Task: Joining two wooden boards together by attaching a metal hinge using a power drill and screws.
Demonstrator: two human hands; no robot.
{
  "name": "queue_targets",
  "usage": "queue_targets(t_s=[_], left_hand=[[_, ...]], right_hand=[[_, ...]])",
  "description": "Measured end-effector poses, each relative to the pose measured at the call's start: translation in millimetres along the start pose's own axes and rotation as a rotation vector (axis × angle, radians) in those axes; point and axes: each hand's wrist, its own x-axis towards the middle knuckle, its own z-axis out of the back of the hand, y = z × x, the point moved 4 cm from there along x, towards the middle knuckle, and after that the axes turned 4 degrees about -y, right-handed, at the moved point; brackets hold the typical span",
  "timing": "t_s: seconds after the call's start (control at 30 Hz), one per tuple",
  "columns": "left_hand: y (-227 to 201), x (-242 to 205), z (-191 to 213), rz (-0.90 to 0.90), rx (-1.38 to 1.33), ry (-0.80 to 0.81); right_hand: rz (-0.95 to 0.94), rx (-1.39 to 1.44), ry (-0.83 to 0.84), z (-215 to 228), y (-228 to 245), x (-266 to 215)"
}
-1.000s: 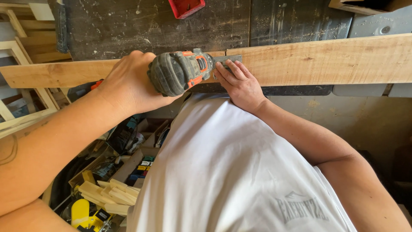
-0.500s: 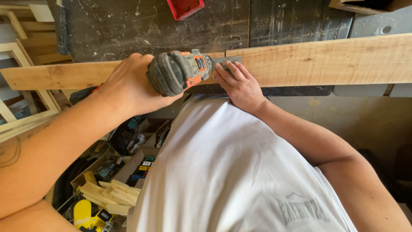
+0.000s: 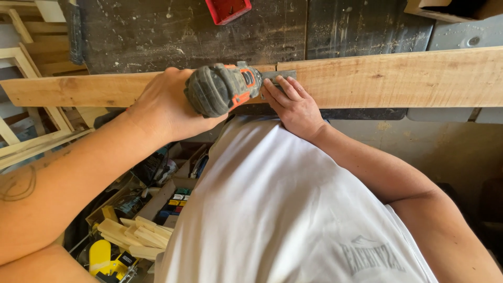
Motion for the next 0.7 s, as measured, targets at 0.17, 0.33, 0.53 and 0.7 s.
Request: queue_targets(t_s=[0.17, 0.33, 0.53, 0.7], left_hand=[[-9, -4, 10, -0.064, -0.078, -0.065], [-8, -4, 5, -0.105, -0.124, -0.089], [-7, -4, -3, -0.053, -0.021, 0.009], [-39, -18, 36, 0.033, -0.226, 0.041]], right_hand=[[0.003, -0.015, 0.010, -8, -3, -3], [-0.004, -0.008, -0.003, -5, -1, -2], [-0.002, -0.002, -0.022, -12, 1, -4], [-0.057, -0.045, -0.146, -16, 1, -6]])
